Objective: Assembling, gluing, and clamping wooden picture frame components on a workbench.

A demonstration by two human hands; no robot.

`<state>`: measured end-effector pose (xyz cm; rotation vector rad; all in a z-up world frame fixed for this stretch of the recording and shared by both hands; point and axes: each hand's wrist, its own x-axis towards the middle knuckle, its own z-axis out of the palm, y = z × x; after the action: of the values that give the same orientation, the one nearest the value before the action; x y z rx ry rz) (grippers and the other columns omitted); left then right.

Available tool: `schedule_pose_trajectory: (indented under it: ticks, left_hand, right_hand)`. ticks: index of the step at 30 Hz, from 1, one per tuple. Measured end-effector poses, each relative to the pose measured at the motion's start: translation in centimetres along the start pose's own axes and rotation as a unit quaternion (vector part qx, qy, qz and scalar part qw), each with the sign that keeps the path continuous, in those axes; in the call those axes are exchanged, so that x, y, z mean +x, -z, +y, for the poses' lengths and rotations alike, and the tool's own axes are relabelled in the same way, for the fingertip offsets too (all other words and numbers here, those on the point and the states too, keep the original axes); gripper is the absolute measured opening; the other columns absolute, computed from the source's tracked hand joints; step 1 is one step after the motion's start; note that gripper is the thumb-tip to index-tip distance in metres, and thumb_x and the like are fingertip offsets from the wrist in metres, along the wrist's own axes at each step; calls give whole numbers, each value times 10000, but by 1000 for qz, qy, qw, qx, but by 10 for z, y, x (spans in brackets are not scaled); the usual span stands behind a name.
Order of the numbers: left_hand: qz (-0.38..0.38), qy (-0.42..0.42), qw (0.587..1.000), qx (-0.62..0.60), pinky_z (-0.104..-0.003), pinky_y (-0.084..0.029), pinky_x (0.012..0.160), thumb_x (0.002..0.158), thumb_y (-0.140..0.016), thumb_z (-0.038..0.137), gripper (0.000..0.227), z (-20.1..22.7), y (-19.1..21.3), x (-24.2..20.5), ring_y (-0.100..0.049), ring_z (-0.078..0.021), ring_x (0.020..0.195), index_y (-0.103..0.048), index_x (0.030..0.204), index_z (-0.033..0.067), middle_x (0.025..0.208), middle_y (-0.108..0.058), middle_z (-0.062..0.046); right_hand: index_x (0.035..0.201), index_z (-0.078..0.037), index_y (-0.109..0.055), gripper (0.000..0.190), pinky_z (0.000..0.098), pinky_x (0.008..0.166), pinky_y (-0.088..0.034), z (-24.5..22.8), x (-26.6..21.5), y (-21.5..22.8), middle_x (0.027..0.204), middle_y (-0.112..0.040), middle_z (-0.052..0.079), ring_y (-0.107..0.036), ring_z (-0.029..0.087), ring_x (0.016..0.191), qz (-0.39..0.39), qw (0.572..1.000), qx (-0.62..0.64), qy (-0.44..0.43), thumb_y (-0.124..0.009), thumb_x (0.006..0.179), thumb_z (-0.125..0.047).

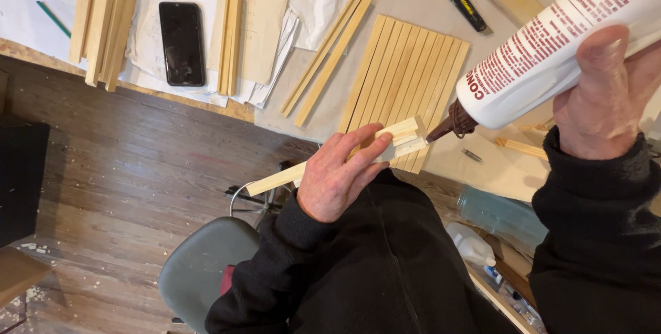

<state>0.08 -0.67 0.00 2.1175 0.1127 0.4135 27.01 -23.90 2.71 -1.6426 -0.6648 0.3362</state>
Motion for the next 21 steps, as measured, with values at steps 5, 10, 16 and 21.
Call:
schedule_pose_trajectory:
  ticks: [5, 10, 16, 21]
  left_hand:
    - [8, -15, 1000, 2, -359, -561, 894, 922, -790, 142, 510, 1, 0, 1, -655, -260, 1031, -605, 1393, 83, 1380, -620, -94]
    - [5, -16, 1000, 3, -361, -563, 908, 920, -788, 144, 510, 2, 1, -1, -658, -263, 1049, -607, 1392, 79, 1380, -620, -98]
    - [4, -3, 1000, -1, -360, -563, 892, 915, -791, 140, 501, 3, 1, -3, -656, -262, 1017, -617, 1380, 75, 1372, -631, -102]
    - [11, 3, 1000, -21, -371, -562, 918, 918, -788, 128, 477, 1, 6, -4, -664, -282, 1061, -624, 1362, 67, 1376, -627, -112]
  right_hand:
    - [1603, -75, -390, 750, 297, 1001, -586, 1, -2, 0, 1176, -587, 39, -653, 131, 1063, 13, 1000, 9, 13, -719, 1082, -502]
    - [1531, -62, -416, 692, 301, 1035, -571, 14, -4, 5, 1220, -594, 49, -645, 144, 1107, 13, 1000, 20, 4, -732, 1086, -488]
    - [1474, -97, -435, 614, 278, 937, -567, 30, 13, 12, 1096, -598, 3, -631, 115, 946, 7, 992, -106, 75, -651, 1079, -514]
    - [1388, -58, -500, 604, 325, 882, -553, 25, 58, 44, 1058, -623, 66, -640, 187, 911, -92, 966, -237, 48, -714, 1018, -485]
